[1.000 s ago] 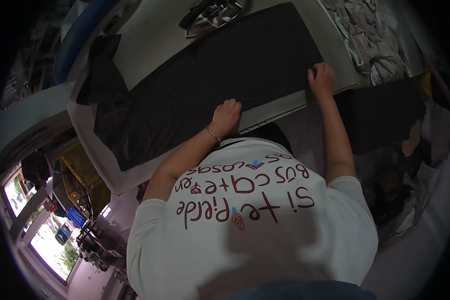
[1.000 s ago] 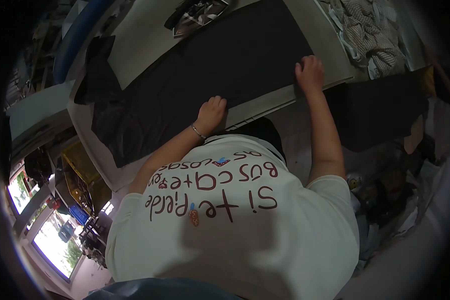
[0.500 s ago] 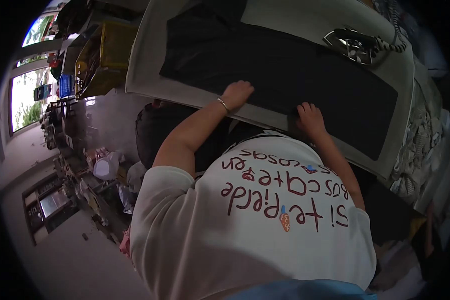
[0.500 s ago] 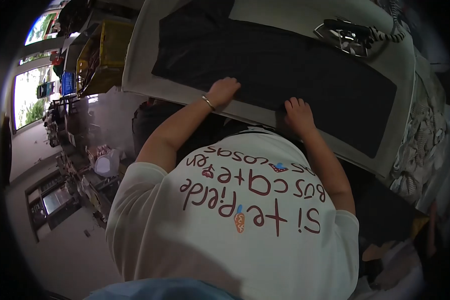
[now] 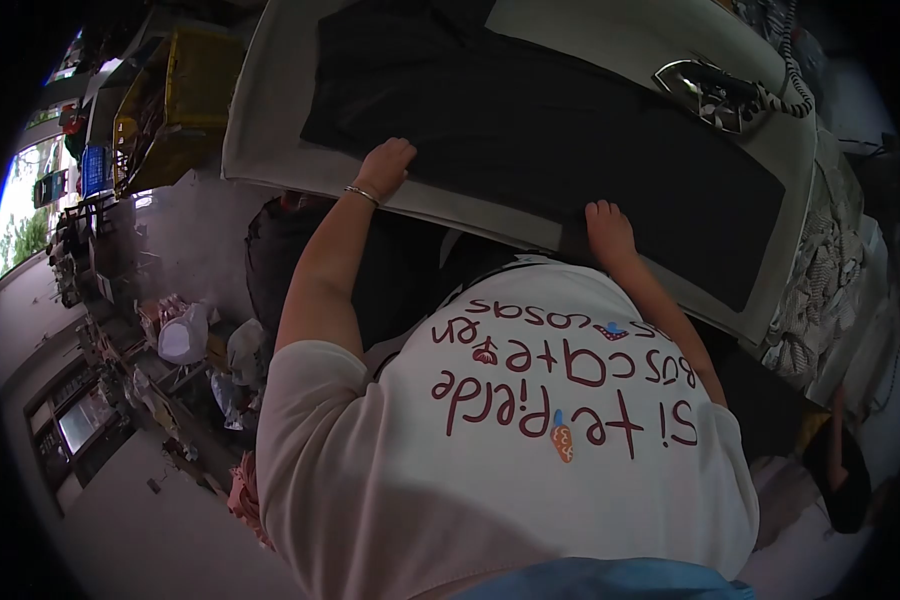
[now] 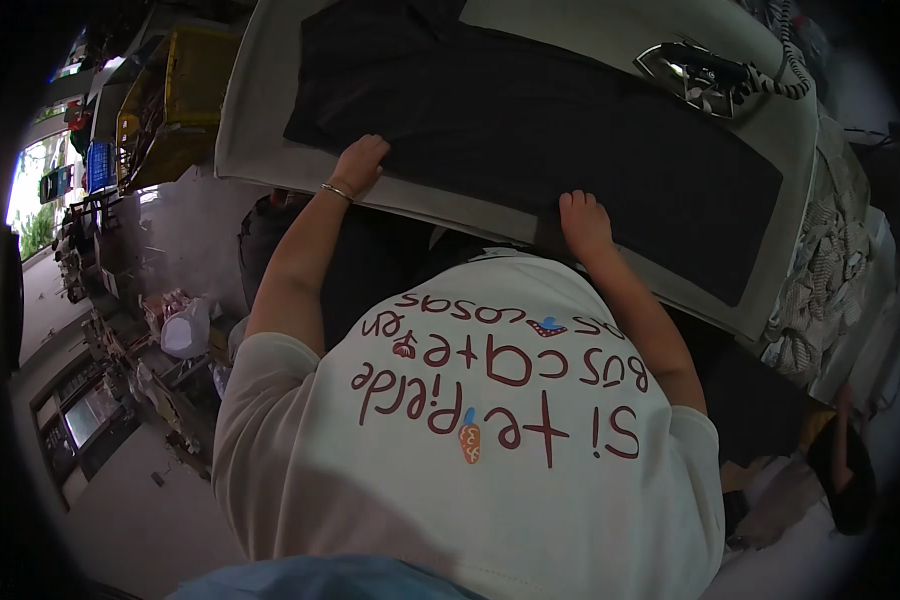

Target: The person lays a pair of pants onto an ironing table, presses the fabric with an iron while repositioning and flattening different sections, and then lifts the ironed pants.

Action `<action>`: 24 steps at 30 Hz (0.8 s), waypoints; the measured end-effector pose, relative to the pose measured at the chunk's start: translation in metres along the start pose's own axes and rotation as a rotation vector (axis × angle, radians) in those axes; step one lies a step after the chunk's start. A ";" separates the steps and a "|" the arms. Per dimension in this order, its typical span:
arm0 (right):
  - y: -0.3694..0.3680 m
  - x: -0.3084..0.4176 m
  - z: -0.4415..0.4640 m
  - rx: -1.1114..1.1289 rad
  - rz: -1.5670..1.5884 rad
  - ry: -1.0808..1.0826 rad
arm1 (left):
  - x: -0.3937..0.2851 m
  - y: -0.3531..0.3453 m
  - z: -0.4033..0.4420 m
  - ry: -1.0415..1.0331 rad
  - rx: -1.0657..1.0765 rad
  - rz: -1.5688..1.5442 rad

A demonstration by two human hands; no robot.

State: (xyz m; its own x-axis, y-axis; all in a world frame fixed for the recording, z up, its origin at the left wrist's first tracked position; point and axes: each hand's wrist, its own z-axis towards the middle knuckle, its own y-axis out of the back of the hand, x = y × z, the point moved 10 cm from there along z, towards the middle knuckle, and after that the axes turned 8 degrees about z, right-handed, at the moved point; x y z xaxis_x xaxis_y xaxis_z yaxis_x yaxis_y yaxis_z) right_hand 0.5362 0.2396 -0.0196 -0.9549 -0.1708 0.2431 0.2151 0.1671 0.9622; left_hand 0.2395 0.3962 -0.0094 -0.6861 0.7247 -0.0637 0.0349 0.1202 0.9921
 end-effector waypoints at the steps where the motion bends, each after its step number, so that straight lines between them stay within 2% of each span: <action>1: -0.002 -0.001 -0.003 0.029 -0.019 -0.013 | -0.004 -0.002 -0.002 -0.020 0.007 -0.001; 5: -0.011 -0.009 -0.007 0.119 -0.042 -0.038 | -0.008 -0.009 -0.006 -0.029 0.012 -0.018; 11: -0.008 -0.005 -0.008 0.131 0.008 -0.029 | -0.012 -0.011 -0.012 -0.003 0.042 0.015; 13: -0.002 -0.006 -0.009 0.117 0.020 -0.038 | -0.023 0.012 -0.007 0.029 -0.109 -0.050; 14: 0.002 -0.005 -0.010 0.105 0.034 -0.034 | -0.029 0.013 -0.005 0.014 -0.111 -0.054; 18: 0.012 -0.005 -0.014 0.032 0.048 -0.076 | -0.042 -0.001 -0.001 -0.093 -0.032 -0.063; 20: -0.007 -0.007 -0.021 0.149 0.136 -0.090 | -0.042 -0.012 -0.005 -0.105 0.017 -0.072; 24: -0.008 -0.003 -0.024 0.162 0.159 -0.093 | -0.040 -0.012 -0.003 -0.076 0.078 0.014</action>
State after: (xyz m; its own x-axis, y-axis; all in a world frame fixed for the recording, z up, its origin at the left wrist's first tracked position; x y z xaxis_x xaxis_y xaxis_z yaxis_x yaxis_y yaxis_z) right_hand 0.5420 0.2155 -0.0255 -0.9280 -0.0406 0.3704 0.3359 0.3392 0.8787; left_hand 0.2647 0.3637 -0.0179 -0.6280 0.7758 -0.0609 0.1028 0.1603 0.9817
